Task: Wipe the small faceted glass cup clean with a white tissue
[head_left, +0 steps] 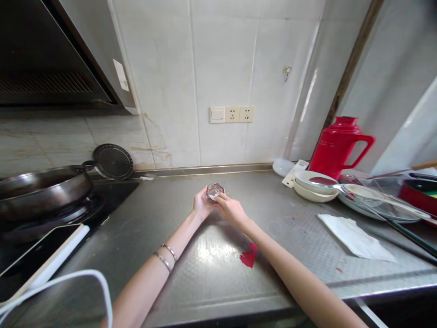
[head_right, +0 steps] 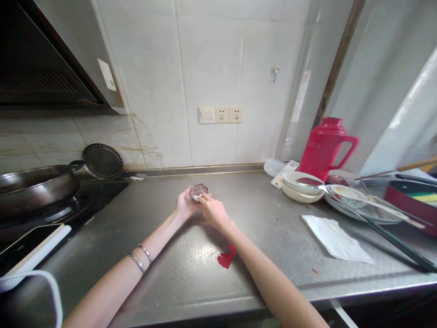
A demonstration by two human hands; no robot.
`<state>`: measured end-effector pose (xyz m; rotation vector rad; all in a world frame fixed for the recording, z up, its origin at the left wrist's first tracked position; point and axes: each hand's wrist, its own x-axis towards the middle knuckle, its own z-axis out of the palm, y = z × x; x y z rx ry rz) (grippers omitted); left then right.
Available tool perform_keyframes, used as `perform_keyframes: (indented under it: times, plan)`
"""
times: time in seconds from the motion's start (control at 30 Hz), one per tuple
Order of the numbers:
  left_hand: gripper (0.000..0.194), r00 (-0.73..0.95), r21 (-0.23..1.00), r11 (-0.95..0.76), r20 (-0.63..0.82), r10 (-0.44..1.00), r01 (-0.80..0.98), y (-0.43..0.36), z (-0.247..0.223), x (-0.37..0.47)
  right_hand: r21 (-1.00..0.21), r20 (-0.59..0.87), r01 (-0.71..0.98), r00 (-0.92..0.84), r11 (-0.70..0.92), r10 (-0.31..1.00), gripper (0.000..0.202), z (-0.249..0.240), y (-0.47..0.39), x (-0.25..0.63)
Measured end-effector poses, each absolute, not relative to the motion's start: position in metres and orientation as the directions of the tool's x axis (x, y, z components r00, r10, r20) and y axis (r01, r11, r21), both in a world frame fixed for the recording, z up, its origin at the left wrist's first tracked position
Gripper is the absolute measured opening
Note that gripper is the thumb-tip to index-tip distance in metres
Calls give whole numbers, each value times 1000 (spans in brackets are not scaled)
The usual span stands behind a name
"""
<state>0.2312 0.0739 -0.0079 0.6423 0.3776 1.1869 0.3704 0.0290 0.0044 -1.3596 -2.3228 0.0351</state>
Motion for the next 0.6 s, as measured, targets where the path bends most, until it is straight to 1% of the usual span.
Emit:
perform_keyframes:
  times: [0.07,0.13,0.2,0.3,0.4,0.5,0.6]
  plan:
    - [31,377,627,258,61,924,-735,73,-7,231,-181,337,798,-499,575,799,31,13,30,385]
    - [32,404,614,302,31,914,-730,73,-6,231,-145,323,753,-578,642,750,32,21,30,398]
    - [33,415,613,355,-49,909,-706,74,-7,232,-129,297,721,-627,681,720,33,27,30,406]
    - [31,404,620,438,-205,891,-651,77,-11,232,-105,251,718,-650,688,717,35,31,28,408]
    - [34,433,613,513,-290,854,-600,78,-16,230,-63,229,706,-678,706,698,37,30,26,405]
    - [43,511,634,568,-300,806,-524,78,-17,227,-51,243,696,-687,716,685,37,28,27,404]
    - [41,507,669,539,-271,818,-512,77,-14,227,-28,260,705,-679,708,687,32,28,29,404]
